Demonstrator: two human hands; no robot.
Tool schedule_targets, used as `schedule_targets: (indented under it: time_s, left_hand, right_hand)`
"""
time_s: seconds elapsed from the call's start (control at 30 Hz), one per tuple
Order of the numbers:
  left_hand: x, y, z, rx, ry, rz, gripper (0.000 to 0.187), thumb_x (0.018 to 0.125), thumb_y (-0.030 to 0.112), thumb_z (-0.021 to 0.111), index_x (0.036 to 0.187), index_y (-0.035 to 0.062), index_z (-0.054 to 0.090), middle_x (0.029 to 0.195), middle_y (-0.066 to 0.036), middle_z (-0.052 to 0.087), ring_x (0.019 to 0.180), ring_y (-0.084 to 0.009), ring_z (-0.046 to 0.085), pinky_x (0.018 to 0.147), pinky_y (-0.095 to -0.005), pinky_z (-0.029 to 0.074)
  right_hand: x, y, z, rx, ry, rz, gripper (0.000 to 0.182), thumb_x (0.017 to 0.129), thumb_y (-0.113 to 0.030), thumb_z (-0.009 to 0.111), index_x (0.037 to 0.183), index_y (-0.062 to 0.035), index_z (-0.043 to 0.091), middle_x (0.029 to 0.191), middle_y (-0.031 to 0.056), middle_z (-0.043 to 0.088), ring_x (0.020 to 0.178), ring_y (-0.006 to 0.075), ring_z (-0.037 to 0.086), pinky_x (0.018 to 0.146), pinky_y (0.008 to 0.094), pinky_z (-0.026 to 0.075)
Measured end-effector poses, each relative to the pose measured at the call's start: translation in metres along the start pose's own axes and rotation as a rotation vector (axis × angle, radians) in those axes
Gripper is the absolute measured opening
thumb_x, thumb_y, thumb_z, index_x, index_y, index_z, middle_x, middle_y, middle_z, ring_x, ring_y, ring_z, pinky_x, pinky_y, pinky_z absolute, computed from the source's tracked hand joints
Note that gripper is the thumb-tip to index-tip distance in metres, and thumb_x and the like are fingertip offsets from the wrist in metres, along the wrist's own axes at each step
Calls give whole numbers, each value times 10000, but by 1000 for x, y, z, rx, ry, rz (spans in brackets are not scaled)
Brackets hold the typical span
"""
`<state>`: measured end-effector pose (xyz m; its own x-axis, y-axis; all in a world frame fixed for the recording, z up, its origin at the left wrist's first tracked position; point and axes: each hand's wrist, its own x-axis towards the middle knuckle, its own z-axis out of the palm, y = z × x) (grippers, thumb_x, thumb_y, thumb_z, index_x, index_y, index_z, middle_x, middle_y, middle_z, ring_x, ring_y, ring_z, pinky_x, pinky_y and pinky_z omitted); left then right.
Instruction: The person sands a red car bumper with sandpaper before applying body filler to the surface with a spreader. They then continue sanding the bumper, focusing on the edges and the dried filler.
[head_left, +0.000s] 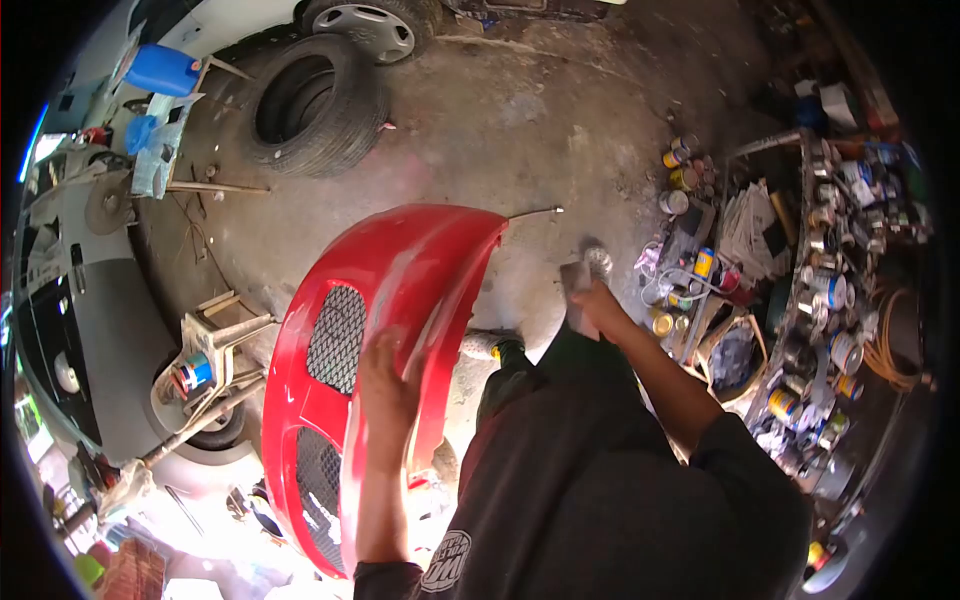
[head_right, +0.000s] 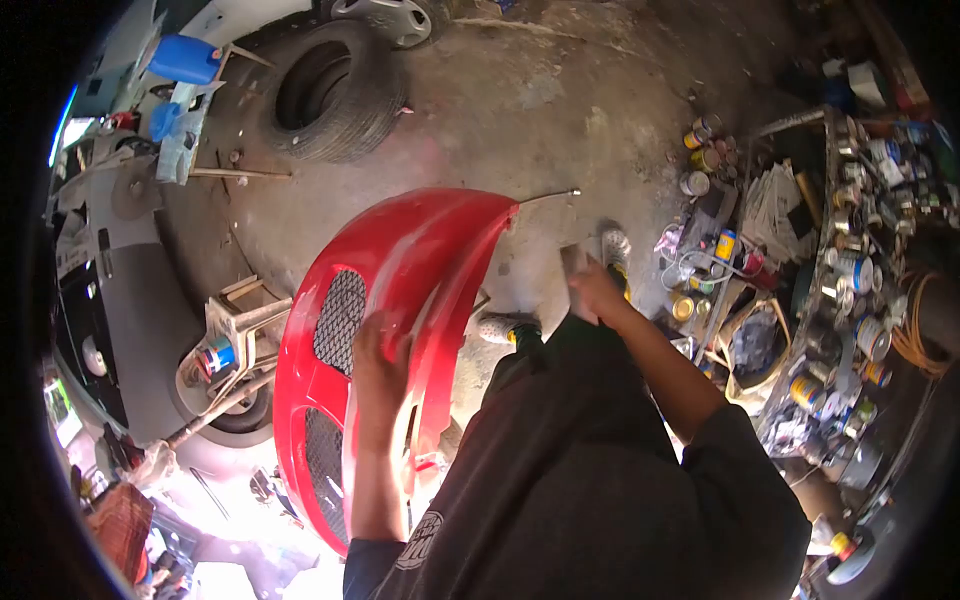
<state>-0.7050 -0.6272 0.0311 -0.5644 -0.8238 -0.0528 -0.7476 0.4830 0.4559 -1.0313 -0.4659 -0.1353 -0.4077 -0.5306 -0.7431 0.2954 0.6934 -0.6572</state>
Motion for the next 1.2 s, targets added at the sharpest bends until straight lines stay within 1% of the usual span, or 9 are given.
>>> schedule_targets:
  time_s: [0.1,0.17,0.23,0.33,0.5,0.53,0.73,0.97,1.2]
  left_hand:
    - [21,64,68,-422,-120,-86,417,956,152,684,1336,18,576,1307,-198,598,1190,-354,594,1020,-422,476]
    - [41,108,119,-787,-248,-236,423,975,118,651,1374,16,555,1281,-178,607,1183,-277,602,997,-373,485]
    - [61,146,164,-1135,-331,-422,441,1010,88,578,1440,37,494,1292,-110,601,1166,-207,592,961,-350,508]
    - [97,198,183,-1384,-282,-663,445,1008,104,583,1432,6,492,1191,-80,633,1095,-171,613,902,-320,519]
    - [126,242,206,-1547,-288,-882,366,1002,114,586,1348,-1,557,1118,-59,648,1021,-153,628,858,-299,516]
    - [129,248,211,-1446,-305,-858,246,1005,183,602,1185,18,640,1005,-35,661,923,-132,629,827,-284,510]
    - [134,241,252,-1469,-57,-958,279,1004,317,615,925,52,654,764,17,602,693,-80,555,667,-247,461]
    - [128,157,331,-1487,-30,-1035,248,1020,266,571,1068,40,661,669,28,515,574,-72,480,546,-238,396]
    - [131,72,476,-1502,111,-1246,266,971,172,571,1200,47,624,844,-17,641,708,-106,603,624,-249,490]
  right_hand:
    - [-14,-61,-26,42,-334,14,418,883,-114,646,1269,39,598,1083,139,681,1044,205,633,937,359,482]
    - [26,-22,-59,-127,-538,-324,444,874,-102,638,1297,22,583,1101,121,681,1007,217,663,896,358,521]
    - [61,-30,-96,13,-682,-244,416,868,-87,634,1271,6,595,1097,109,684,980,221,681,877,362,545]
    - [61,-98,-142,561,-738,378,283,852,-66,650,1129,-6,648,1056,99,693,962,213,692,882,386,568]
    - [96,-131,-200,301,-770,483,256,846,-65,664,1095,-8,661,1005,97,696,950,212,700,831,390,587]
    - [100,-130,-202,281,-771,511,249,843,-66,669,1086,-8,664,990,94,697,949,210,701,822,392,591]
    - [130,-157,-197,124,-735,518,196,856,-70,685,1045,-19,672,955,66,692,908,192,694,803,378,579]
    - [197,-141,-175,172,-424,347,178,881,-85,679,1054,-45,670,989,48,693,922,179,673,823,344,542]
    - [304,-56,-99,31,-346,176,194,870,-184,716,1003,-50,675,913,29,676,837,154,646,758,342,497]
